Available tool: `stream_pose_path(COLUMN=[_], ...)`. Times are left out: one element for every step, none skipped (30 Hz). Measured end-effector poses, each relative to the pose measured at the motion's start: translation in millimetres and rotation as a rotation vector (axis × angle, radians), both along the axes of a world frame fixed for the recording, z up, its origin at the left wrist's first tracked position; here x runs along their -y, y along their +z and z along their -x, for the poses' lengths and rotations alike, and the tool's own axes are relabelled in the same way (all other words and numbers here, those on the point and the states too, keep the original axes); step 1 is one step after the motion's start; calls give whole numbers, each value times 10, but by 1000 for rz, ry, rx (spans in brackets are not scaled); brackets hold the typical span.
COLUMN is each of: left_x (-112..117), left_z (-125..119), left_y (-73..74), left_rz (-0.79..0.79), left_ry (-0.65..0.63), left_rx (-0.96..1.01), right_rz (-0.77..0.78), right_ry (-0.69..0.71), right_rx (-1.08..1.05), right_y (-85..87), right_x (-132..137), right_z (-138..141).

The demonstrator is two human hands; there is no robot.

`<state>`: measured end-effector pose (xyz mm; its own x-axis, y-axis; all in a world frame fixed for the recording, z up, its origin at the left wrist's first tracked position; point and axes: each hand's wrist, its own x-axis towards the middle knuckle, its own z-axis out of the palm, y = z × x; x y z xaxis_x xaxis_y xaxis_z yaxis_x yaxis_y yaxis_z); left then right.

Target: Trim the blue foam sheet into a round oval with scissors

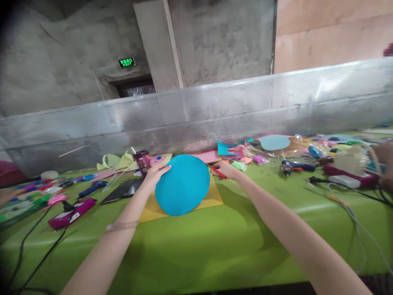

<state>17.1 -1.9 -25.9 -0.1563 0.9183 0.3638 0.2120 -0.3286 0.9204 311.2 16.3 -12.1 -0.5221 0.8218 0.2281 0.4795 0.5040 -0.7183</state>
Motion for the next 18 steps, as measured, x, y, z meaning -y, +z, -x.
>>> stream_pose_path(left_x=[0,-2,-5,-10,-16,-22,-26,-27,-23,-15,-1,15,33,50,64,73,78,78], left_z=[0,2,4,7,11,14,16,16,12,3,-10,-26,-45,-64,-81,-95,-105,-109], left_y=[1,1,-1,-4,-8,-14,-19,-24,-28,-29,-29,-27,-24,-21,-18,-17,-18,-20], left_rz=[-3,-4,-3,0,4,10,16,23,30,41,52,64,75,83,88,89,89,88], left_ry=[3,4,1,-6,-14,-21,-26,-31,-43,-65,-94,-128,-162,-189,-208,-218,-225,-225], left_rx=[-3,-5,-5,-3,-2,-1,-3,-8,-17,-29,-44,-60,-75,-88,-98,-107,-117,-125], right_rz=[0,2,8,15,21,26,31,33,32,28,21,9,-7,-21,-30,-37,-43,-50], right_ry=[-6,-15,-30,-49,-71,-91,-102,-104,-96,-77,-52,-26,0,24,47,66,83,96], right_rx=[-2,-2,-1,-4,-15,-34,-60,-90,-120,-145,-164,-177,-187,-194,-192,-184,-173,-163], right_y=[-10,-21,-30,-37,-40,-39,-33,-23,-11,2,13,21,25,24,18,9,-1,-11], right_x=[-14,-33,-53,-74,-91,-103,-107,-102,-89,-68,-42,-13,15,40,60,74,81,82], right_z=[-7,-16,-26,-36,-44,-48,-48,-41,-27,-5,22,54,88,122,153,179,199,211])
